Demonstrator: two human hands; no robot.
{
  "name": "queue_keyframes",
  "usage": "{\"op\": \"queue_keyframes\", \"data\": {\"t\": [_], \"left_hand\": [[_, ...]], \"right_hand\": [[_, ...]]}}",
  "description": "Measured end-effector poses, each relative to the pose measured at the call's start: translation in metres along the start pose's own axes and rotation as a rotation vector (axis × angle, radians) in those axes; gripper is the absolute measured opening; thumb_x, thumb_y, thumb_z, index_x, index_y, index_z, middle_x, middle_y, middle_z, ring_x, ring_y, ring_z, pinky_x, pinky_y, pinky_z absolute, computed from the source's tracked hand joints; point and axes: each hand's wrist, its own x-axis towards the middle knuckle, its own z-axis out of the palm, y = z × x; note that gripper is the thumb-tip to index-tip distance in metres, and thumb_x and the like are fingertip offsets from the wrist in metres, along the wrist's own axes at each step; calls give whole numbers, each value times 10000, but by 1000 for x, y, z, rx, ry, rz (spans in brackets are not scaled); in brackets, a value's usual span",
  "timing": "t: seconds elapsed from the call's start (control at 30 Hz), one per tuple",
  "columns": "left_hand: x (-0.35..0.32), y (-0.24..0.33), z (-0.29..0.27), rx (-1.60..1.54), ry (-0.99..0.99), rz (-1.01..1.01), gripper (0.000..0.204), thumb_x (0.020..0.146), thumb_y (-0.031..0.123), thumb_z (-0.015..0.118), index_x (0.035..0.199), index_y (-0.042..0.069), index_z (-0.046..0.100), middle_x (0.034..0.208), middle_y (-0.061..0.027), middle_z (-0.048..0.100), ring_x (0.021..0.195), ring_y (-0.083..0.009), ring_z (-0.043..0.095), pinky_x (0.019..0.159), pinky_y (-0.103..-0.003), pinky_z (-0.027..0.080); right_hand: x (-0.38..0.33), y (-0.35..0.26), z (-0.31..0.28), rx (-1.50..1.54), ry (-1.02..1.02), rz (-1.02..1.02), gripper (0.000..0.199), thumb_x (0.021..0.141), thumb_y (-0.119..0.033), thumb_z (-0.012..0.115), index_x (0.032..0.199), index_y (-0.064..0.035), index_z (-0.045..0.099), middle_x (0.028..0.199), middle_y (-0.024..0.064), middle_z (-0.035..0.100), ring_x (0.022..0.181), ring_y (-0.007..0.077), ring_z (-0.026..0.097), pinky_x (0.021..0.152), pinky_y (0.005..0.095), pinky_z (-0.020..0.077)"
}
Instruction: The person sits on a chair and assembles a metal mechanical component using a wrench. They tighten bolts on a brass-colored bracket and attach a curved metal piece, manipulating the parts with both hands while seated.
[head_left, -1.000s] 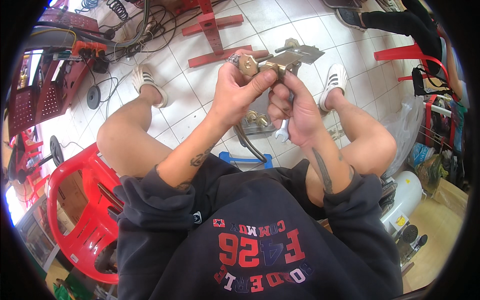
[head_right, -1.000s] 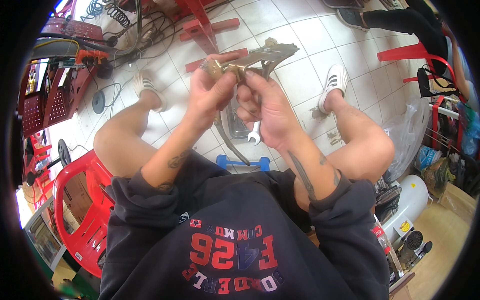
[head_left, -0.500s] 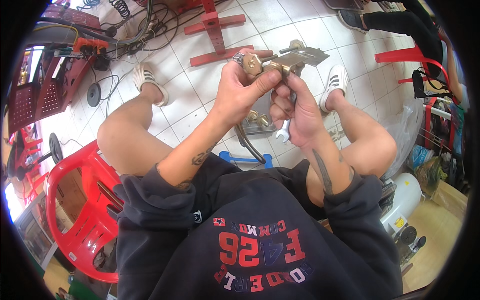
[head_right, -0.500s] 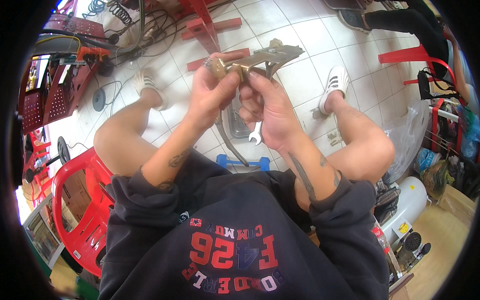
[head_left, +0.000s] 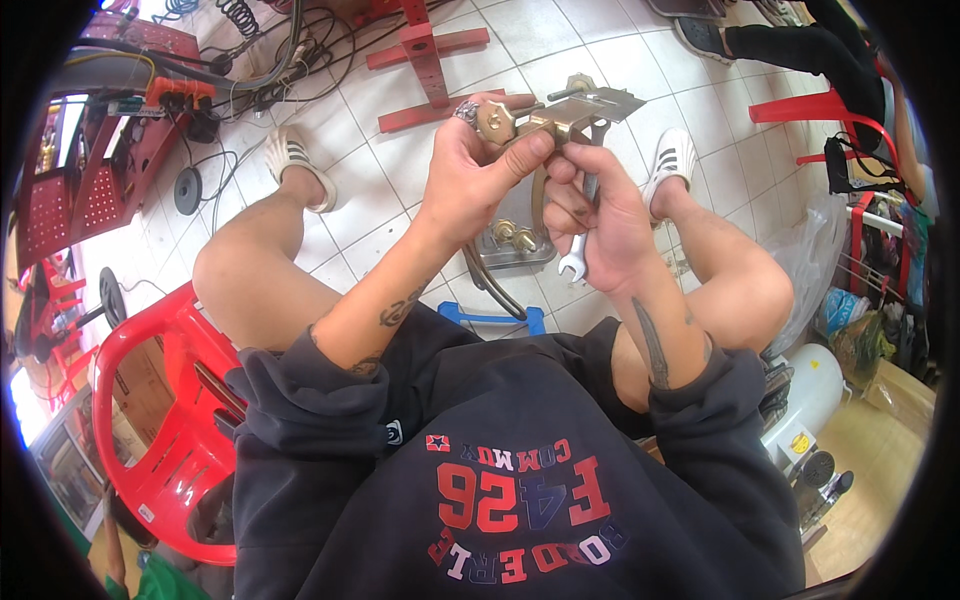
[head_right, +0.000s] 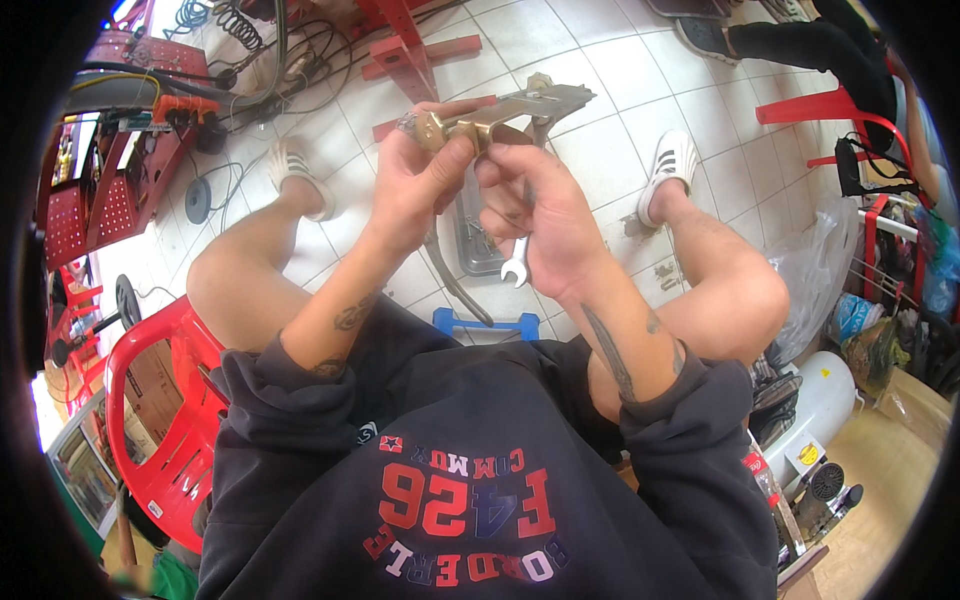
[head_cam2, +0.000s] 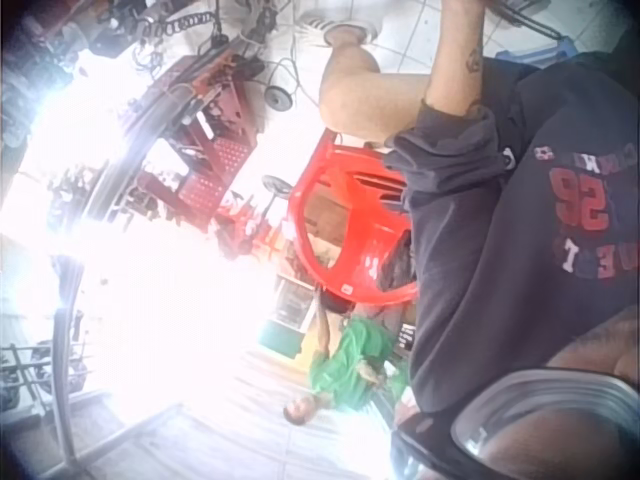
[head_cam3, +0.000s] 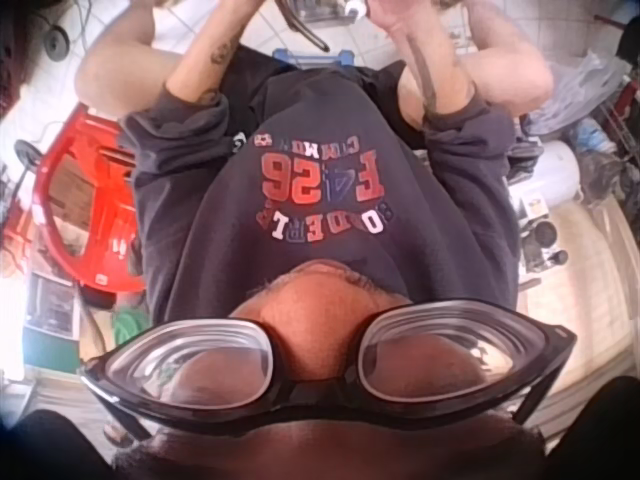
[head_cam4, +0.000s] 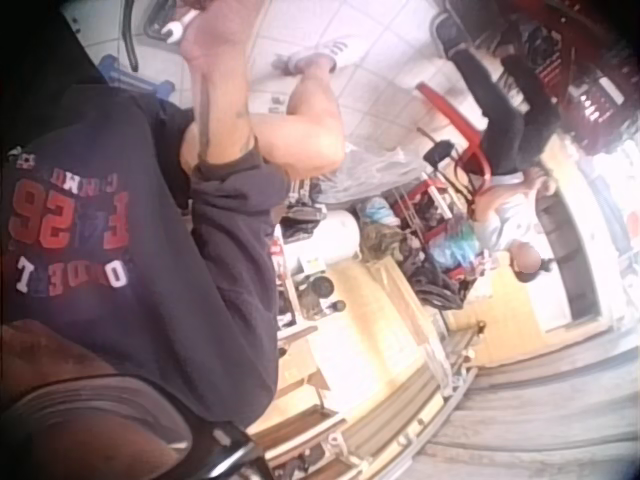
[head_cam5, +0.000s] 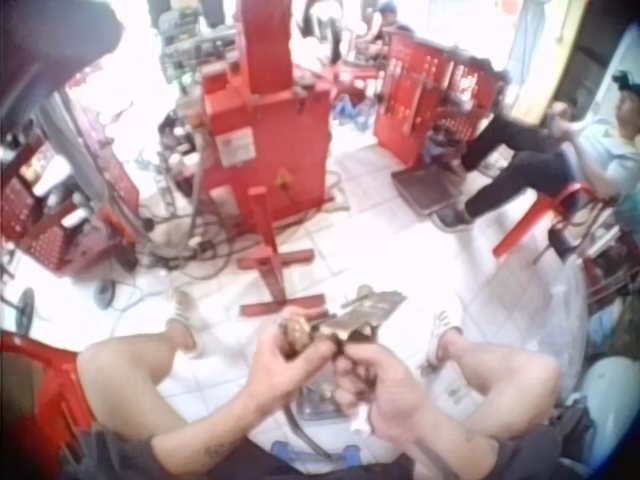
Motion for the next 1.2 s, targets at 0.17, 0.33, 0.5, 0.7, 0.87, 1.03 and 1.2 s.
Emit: {"op": "queue_keyframes", "data": {"t": [0.17,0.33,0.5,0.7,0.87,1.03,1.2], "left_hand": [[-1,3,2,8,-2,-31,543,884,207,754,1243,-80,466,1070,-141,662,995,-172,649,888,-305,525],[0,3,3,16,-18,-21,538,886,217,753,1237,-83,477,1071,-138,662,998,-171,647,888,-307,523],[-2,5,3,20,-3,-30,556,873,227,767,1233,-84,480,1069,-131,655,1002,-170,645,885,-309,525],[-3,2,-1,114,-12,43,580,846,232,795,1230,-72,484,1060,-127,655,996,-169,649,877,-308,534],[-1,5,-6,207,-49,82,568,837,218,803,1225,-62,496,1038,-132,674,935,-163,669,827,-298,553],[1,13,-16,336,-38,89,550,836,222,804,1207,-64,517,1020,-138,684,910,-158,675,800,-290,557],[0,4,-15,199,-33,90,545,842,225,799,1209,-67,520,1019,-127,685,919,-152,667,807,-294,548]], "right_hand": [[6,8,-13,-3,-72,-23,223,960,-262,557,850,-70,583,688,-42,467,478,40,294,438,221,264],[7,9,-14,-1,-80,-33,216,956,-262,564,835,-84,573,637,-56,418,475,40,281,434,223,255],[10,6,-17,47,-108,48,188,942,-255,582,826,-108,562,634,-67,407,475,37,273,439,224,246],[4,-2,-13,-57,27,91,173,922,-251,610,818,-123,558,636,-73,403,472,40,274,444,222,241],[4,-5,-21,-79,5,130,205,945,-288,602,845,-111,574,651,-57,455,474,53,292,445,221,250],[-1,-9,-14,-211,-56,166,238,975,-329,584,912,-99,580,685,-43,514,480,52,312,444,214,258],[0,-1,-15,-81,-117,123,200,993,-293,551,951,-100,581,730,-34,548,490,35,319,441,205,252]]}}
